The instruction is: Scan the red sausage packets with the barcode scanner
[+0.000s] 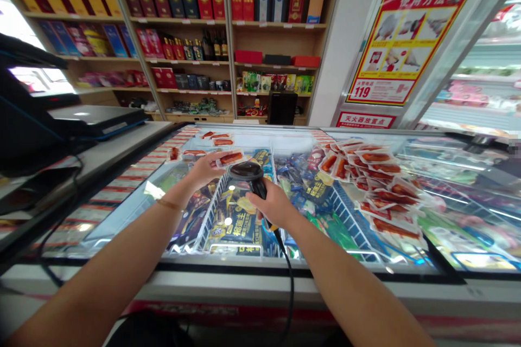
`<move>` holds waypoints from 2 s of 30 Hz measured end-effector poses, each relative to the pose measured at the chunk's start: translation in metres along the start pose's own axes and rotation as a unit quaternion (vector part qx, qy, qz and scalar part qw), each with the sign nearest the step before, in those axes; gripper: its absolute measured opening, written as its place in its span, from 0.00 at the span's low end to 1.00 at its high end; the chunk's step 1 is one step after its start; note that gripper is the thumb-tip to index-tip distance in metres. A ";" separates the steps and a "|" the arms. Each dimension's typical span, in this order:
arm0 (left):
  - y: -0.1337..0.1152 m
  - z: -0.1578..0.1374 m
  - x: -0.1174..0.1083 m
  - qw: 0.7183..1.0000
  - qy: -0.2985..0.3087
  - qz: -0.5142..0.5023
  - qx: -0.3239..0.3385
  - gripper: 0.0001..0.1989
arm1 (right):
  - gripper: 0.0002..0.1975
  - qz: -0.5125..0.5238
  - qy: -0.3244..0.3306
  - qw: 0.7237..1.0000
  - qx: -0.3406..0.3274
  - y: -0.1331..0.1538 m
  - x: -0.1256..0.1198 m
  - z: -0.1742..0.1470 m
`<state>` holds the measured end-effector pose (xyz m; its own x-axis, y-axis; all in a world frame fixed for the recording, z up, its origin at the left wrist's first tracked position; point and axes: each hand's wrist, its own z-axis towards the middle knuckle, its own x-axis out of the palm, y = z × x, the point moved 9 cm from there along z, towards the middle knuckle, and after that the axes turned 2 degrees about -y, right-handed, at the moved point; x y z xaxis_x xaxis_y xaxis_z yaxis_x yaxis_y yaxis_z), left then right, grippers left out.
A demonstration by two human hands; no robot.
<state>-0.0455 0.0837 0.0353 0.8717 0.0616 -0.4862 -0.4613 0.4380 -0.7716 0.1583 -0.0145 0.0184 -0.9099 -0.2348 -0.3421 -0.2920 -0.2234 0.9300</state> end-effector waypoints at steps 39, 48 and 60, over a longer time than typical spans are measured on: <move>-0.008 0.005 -0.007 0.991 -0.055 0.072 0.099 0.29 | 0.13 0.015 0.000 1.000 -0.012 0.004 -0.001 -0.003; -0.001 0.013 0.026 0.999 -0.029 0.003 0.046 0.30 | 0.11 0.024 -0.057 0.997 0.036 0.012 -0.033 -0.001; -0.139 0.066 0.182 0.987 0.036 -0.045 0.147 0.30 | 0.12 -0.004 -0.289 0.956 0.055 0.029 -0.220 -0.094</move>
<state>0.1884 0.0936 0.0810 0.8875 -0.0490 -0.4581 -0.3060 0.6806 -0.6657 0.3773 -0.0579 0.1077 -0.9091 0.3352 -0.2474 -0.2998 -0.1140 0.9472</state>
